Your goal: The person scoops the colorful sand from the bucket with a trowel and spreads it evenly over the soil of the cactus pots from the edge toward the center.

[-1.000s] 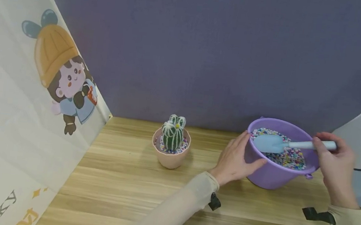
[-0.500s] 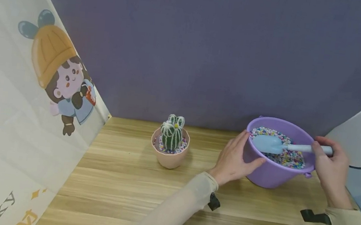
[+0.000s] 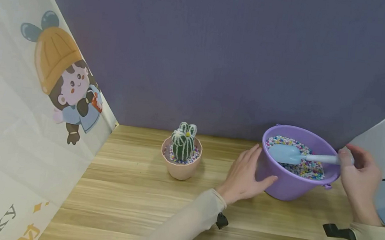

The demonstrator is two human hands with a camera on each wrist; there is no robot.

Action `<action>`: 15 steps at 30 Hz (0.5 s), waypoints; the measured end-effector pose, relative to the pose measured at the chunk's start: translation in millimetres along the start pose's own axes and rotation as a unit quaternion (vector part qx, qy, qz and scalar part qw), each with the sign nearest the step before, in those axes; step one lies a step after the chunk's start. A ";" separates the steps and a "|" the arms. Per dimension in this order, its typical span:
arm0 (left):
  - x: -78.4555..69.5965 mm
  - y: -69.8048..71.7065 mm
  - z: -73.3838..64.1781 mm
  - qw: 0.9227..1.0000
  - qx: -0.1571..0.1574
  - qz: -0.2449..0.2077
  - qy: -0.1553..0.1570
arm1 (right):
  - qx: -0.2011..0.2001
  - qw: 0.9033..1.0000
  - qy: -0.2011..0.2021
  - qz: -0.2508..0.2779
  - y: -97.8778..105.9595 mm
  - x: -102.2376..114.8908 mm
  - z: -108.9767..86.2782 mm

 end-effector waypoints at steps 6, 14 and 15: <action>12.0 22.0 -30.1 0.999 0.019 -0.035 0.026 | -0.054 0.994 0.092 0.004 9.6 28.4 -18.1; 13.5 97.1 -81.6 0.992 -0.018 -0.125 -0.029 | -0.002 0.981 0.195 -0.009 2.9 75.5 -60.6; 13.1 108.8 -88.4 0.989 -0.033 -0.135 -0.049 | 0.006 0.978 0.209 -0.008 1.2 81.8 -65.2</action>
Point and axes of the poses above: each hand's wrist, its own z-axis towards the middle knuckle, its own y-axis out of the back of the hand, x = y × z, the point moved 9 cm from there along z, towards the middle knuckle, and after that the axes turned 2 degrees about -z, right-handed, at the moved point
